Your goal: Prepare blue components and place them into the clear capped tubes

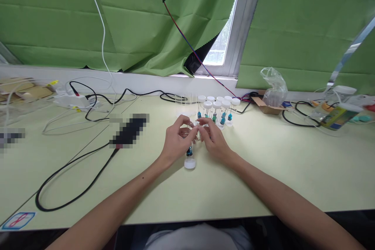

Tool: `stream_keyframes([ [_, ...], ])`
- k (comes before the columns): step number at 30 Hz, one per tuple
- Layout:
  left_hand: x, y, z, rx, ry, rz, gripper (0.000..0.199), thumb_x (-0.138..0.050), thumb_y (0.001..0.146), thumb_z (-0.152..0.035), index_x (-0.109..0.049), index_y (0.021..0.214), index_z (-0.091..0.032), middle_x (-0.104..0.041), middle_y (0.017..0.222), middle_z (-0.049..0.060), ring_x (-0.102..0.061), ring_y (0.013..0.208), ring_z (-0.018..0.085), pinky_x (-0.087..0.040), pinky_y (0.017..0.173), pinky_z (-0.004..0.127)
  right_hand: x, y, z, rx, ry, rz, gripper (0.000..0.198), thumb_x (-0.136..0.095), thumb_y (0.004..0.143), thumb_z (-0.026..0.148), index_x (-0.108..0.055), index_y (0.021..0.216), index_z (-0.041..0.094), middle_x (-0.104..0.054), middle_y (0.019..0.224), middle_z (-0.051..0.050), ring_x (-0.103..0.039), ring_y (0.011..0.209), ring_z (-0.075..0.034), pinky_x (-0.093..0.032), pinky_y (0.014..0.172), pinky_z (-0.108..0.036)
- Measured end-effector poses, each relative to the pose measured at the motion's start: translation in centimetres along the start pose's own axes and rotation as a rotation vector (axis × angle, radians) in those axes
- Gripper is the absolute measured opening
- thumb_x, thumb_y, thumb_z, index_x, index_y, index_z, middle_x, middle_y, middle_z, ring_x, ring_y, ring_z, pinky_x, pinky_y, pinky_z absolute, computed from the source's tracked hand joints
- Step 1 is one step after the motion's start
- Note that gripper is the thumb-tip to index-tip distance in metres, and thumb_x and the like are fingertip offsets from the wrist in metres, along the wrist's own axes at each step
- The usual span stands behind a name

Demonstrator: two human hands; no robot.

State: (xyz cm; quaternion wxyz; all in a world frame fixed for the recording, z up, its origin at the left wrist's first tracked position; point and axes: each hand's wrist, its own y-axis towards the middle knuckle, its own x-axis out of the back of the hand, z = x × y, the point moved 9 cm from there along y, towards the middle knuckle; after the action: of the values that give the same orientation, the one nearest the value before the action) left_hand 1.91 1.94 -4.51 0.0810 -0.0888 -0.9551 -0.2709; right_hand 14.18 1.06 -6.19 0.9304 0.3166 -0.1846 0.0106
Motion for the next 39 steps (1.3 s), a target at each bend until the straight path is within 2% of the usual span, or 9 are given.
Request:
stream_keyframes([
  [3,1.2,0.5,-0.5,-0.03,-0.022,-0.081,0.025,-0.066,0.083,-0.035,-0.046,0.089,-0.022,-0.055,0.091,-0.002,-0.063,0.055,0.009,-0.053,0.051,0.023,0.5,0.2,-0.2,0.002,-0.072,-0.039,0.023,-0.038,0.1,0.034,-0.056,0.103,0.019,-0.06,0.089,-0.004,-0.053,0.066,-0.013,-0.043,0.061,-0.027],
  [6,2.6,0.9,-1.2,-0.069,-0.047,-0.188,0.029,-0.068,0.082,-0.036,-0.044,0.09,-0.022,-0.056,0.092,-0.001,-0.063,0.054,0.009,-0.054,0.051,0.024,0.5,0.3,-0.5,0.017,-0.167,-0.027,0.017,-0.045,0.098,0.029,-0.057,0.09,0.019,-0.06,0.082,-0.003,-0.052,0.067,-0.013,-0.041,0.061,-0.026],
  [10,3.3,0.8,-1.5,-0.088,-0.027,-0.245,0.029,-0.067,0.083,-0.035,-0.046,0.099,-0.024,-0.057,0.092,-0.001,-0.063,0.056,0.009,-0.054,0.051,0.023,-0.4,0.1,-1.3,0.02,-0.313,0.073,0.012,-0.049,0.095,0.021,-0.06,0.092,0.019,-0.06,0.086,-0.003,-0.053,0.071,-0.014,-0.042,0.067,-0.028],
  [15,3.0,0.5,-1.1,-0.112,0.01,-0.263,0.039,-0.066,0.083,-0.034,-0.041,0.112,-0.026,-0.061,0.093,0.0,-0.065,0.062,0.01,-0.057,0.062,0.027,-1.3,-0.3,-2.8,-0.073,-0.428,0.216,0.015,-0.054,0.092,0.019,-0.064,0.102,0.021,-0.058,0.101,-0.005,-0.054,0.072,-0.013,-0.043,0.07,-0.028],
  [20,3.1,0.4,-0.9,-0.133,0.042,-0.277,0.038,-0.066,0.084,-0.031,-0.043,0.114,-0.026,-0.061,0.098,0.002,-0.067,0.07,0.012,-0.058,0.073,0.031,-1.7,-0.5,-3.2,-0.105,-0.512,0.298,0.011,-0.055,0.091,0.016,-0.064,0.097,0.019,-0.055,0.098,-0.005,-0.055,0.081,-0.016,-0.041,0.073,-0.028],
  [30,2.3,-0.1,-1.9,-0.224,0.165,-0.222,0.018,-0.062,0.087,-0.03,-0.052,0.099,-0.022,-0.062,0.098,0.003,-0.067,0.072,0.012,-0.057,0.072,0.029,-2.1,-0.6,-3.6,-0.136,-0.563,0.355,0.012,-0.053,0.089,0.009,-0.058,0.082,0.017,-0.054,0.091,-0.003,-0.054,0.077,-0.014,-0.036,0.067,-0.026],
  [39,2.3,-0.2,-1.9,-0.238,0.148,-0.216,0.025,-0.064,0.086,-0.03,-0.047,0.103,-0.023,-0.061,0.1,0.002,-0.068,0.071,0.012,-0.059,0.07,0.029,-1.8,-0.6,-3.6,-0.161,-0.638,0.34,0.001,-0.058,0.091,0.018,-0.058,0.09,0.019,-0.054,0.094,-0.004,-0.053,0.076,-0.015,-0.033,0.063,-0.026],
])
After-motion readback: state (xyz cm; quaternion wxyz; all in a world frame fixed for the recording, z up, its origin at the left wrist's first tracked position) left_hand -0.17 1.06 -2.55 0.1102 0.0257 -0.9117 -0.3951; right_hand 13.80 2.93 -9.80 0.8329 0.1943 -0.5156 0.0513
